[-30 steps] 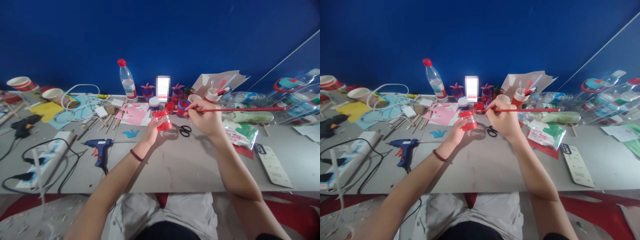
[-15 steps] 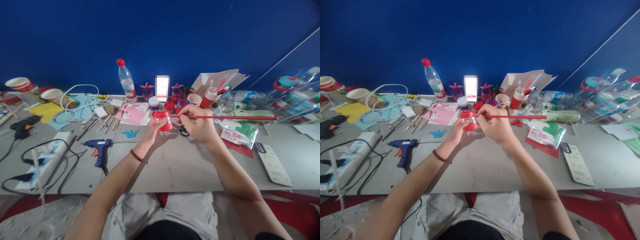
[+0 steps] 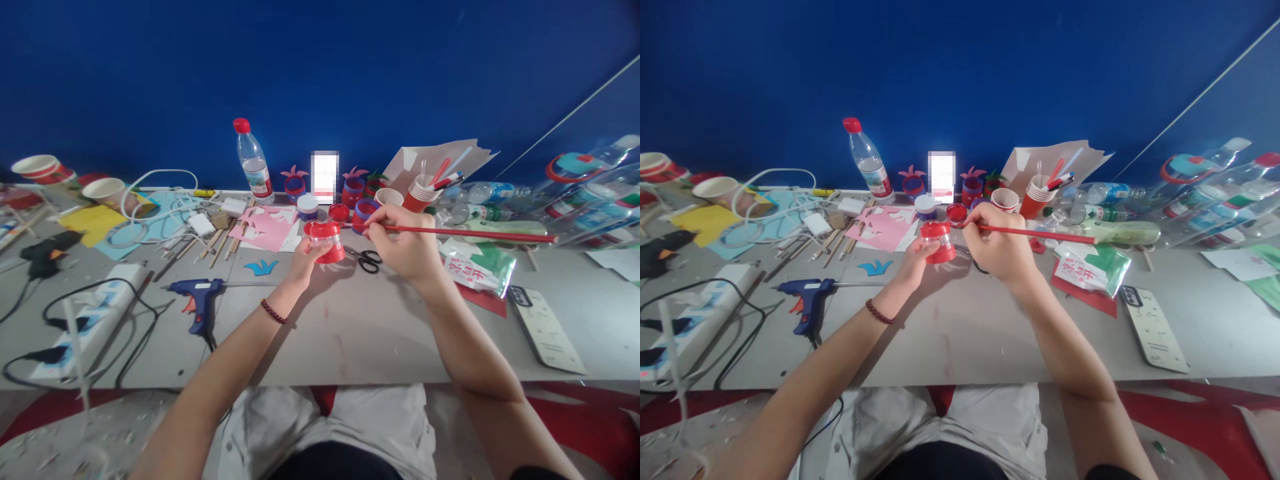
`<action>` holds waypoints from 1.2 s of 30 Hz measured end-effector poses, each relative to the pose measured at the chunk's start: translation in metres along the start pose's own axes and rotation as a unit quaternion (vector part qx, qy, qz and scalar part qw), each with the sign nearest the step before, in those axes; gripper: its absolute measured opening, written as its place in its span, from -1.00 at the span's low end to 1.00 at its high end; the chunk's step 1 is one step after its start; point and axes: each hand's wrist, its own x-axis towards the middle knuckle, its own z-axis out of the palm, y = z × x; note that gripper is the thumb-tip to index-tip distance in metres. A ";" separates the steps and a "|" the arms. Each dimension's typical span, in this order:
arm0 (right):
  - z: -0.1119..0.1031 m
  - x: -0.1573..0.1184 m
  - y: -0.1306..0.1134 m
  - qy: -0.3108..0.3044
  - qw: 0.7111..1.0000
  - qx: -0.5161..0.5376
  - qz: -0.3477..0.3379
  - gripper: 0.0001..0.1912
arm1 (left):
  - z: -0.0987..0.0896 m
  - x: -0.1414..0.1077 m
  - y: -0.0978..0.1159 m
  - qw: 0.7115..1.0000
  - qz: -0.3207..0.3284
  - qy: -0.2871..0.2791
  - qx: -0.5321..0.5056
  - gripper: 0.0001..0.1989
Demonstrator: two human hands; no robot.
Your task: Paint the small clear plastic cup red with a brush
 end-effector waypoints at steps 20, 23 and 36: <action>0.014 -0.012 -0.021 -0.085 0.994 0.059 0.017 -0.87 | 0.003 -0.002 -0.002 0.994 -0.010 0.090 0.060 -0.55; 0.012 -0.009 -0.018 -0.089 0.989 0.115 0.041 -0.88 | 0.002 0.001 -0.005 0.994 -0.007 0.094 0.055 -0.56; 0.013 0.004 0.003 -0.070 0.976 0.186 0.086 -0.92 | 0.002 -0.001 0.004 1.000 -0.011 0.029 0.001 -0.54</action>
